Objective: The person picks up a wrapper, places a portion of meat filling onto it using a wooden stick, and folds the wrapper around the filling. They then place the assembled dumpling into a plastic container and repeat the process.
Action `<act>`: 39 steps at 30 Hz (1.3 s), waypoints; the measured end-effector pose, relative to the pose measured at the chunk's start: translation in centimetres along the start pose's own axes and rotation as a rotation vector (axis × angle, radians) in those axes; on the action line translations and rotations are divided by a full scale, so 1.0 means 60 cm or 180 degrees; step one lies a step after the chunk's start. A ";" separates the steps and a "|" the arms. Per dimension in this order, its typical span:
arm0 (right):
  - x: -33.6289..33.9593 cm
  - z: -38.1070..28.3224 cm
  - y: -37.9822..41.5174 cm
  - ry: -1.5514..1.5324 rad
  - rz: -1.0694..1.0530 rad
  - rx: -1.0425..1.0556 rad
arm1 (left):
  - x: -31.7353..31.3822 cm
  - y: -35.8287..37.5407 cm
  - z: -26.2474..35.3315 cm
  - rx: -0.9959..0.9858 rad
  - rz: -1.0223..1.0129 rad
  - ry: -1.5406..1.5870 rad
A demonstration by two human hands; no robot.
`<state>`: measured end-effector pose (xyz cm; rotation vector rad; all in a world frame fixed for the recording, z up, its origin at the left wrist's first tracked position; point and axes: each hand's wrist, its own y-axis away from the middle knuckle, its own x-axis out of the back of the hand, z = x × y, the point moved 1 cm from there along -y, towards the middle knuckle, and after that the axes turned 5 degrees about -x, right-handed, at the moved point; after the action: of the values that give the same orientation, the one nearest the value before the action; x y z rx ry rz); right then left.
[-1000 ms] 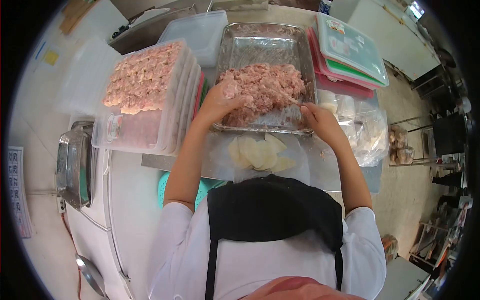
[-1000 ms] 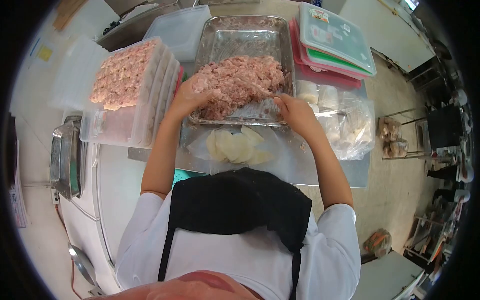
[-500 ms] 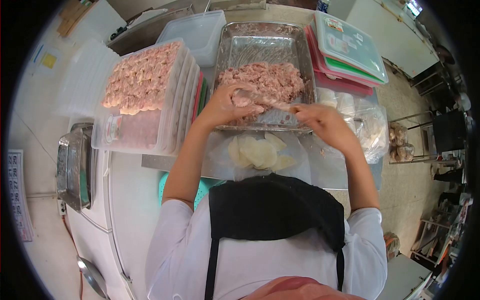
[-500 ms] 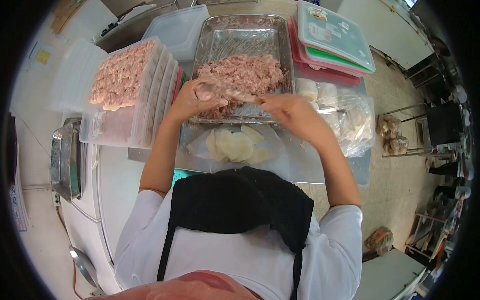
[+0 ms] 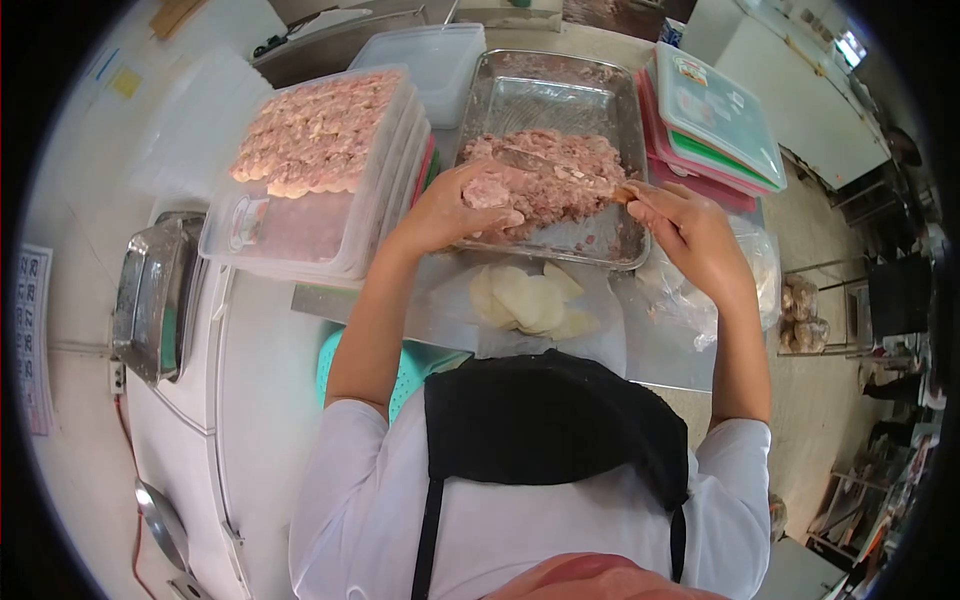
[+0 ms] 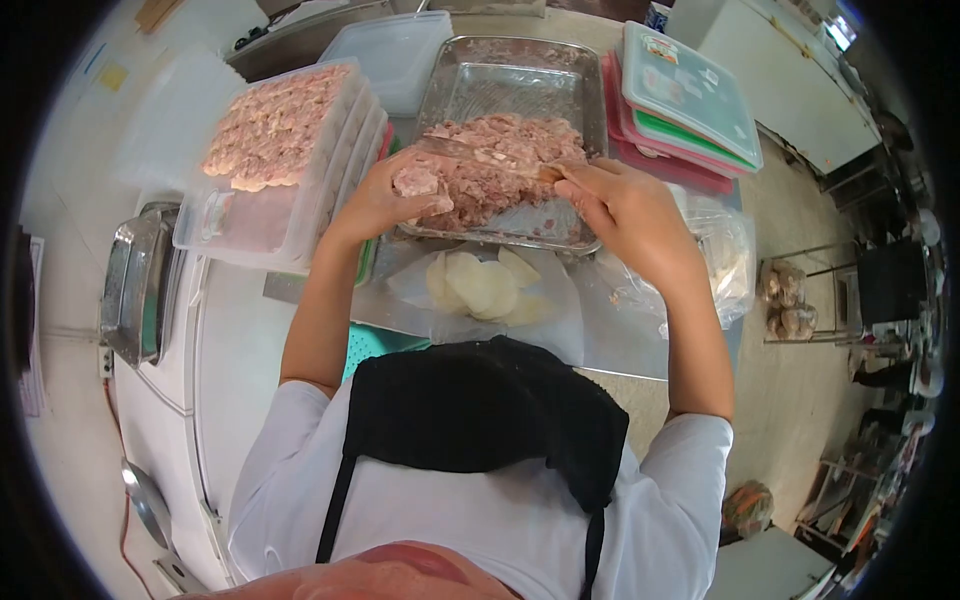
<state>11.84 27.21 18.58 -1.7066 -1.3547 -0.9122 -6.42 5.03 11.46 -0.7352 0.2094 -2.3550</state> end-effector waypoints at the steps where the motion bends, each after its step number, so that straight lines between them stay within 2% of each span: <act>1: -0.018 0.005 0.004 -0.0164 0.0091 0.0402 | 0.002 0.009 0.020 0.0121 -0.0027 0.0079; 2: -0.037 0.007 0.007 -0.0335 0.0181 0.0809 | 0.004 0.014 0.018 0.0152 0.0010 0.0013; 3: -0.060 -0.004 0.004 -0.0033 -0.0047 0.0565 | 0.008 0.018 0.015 0.0185 0.0057 -0.0062; 6: -0.109 0.022 -0.019 -0.1340 -0.0410 0.0156 | 0.043 0.045 0.063 0.0378 0.0187 -0.0699; 7: -0.128 0.037 -0.025 -0.1539 -0.0264 0.0114 | 0.058 0.053 0.090 0.0481 0.0218 -0.0958; 10: -0.200 0.114 -0.032 -0.2031 0.0012 -0.0246 | 0.130 0.099 0.128 -0.0214 0.0607 -0.0741; 12: -0.246 0.169 -0.037 -0.2154 0.0014 -0.0731 | 0.195 0.127 0.099 -0.0066 0.1183 -0.0518; 14: -0.276 0.185 -0.033 -0.2520 0.0157 -0.0927 | 0.278 0.158 0.076 0.0753 0.1475 -0.0795; 16: -0.282 0.190 -0.031 -0.2718 0.0205 -0.1042 | 0.338 0.174 0.041 0.1093 0.1913 -0.2082; 19: -0.281 0.190 -0.027 -0.2826 0.0084 -0.1118 | 0.410 0.192 -0.034 0.0883 0.1881 -0.3428; 22: -0.279 0.193 -0.026 -0.2901 -0.0014 -0.1193 | 0.416 0.184 -0.057 0.1386 0.1772 -0.2963; 25: -0.274 0.185 -0.026 -0.2831 0.0068 -0.1198 | 0.391 0.168 -0.054 0.1589 0.1495 -0.2386; 27: -0.267 0.177 -0.024 -0.2886 0.0037 -0.1325 | 0.382 0.161 -0.049 0.1760 0.1403 -0.2540; 31: -0.270 0.175 -0.027 -0.2784 0.0108 -0.1143 | 0.374 0.128 -0.033 0.2033 0.1284 -0.2671; 33: -0.277 0.182 -0.030 -0.2552 0.0146 -0.0988 | 0.395 0.135 -0.063 0.1726 0.1159 -0.2817; 35: -0.243 0.170 -0.038 -0.2123 -0.0403 -0.1025 | 0.379 0.128 -0.053 0.1546 0.1176 -0.2530; 36: -0.230 0.167 -0.045 -0.1912 -0.0674 -0.1045 | 0.369 0.134 -0.051 0.1087 0.1167 -0.3113; 37: -0.229 0.179 -0.053 -0.0984 -0.0210 -0.0160 | 0.366 0.142 -0.050 0.0604 0.1164 -0.3687; 38: -0.221 0.192 -0.057 -0.0670 -0.0167 0.0058 | 0.357 0.151 -0.047 0.0100 0.1161 -0.4247; 39: -0.189 0.173 -0.067 -0.0359 -0.0132 0.0275 | 0.328 0.147 -0.017 0.0249 0.1268 -0.3608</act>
<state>6.61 32.02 4.36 -1.6910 -1.4869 -0.7788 -14.57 -14.25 16.66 -1.6600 -0.2155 -1.2941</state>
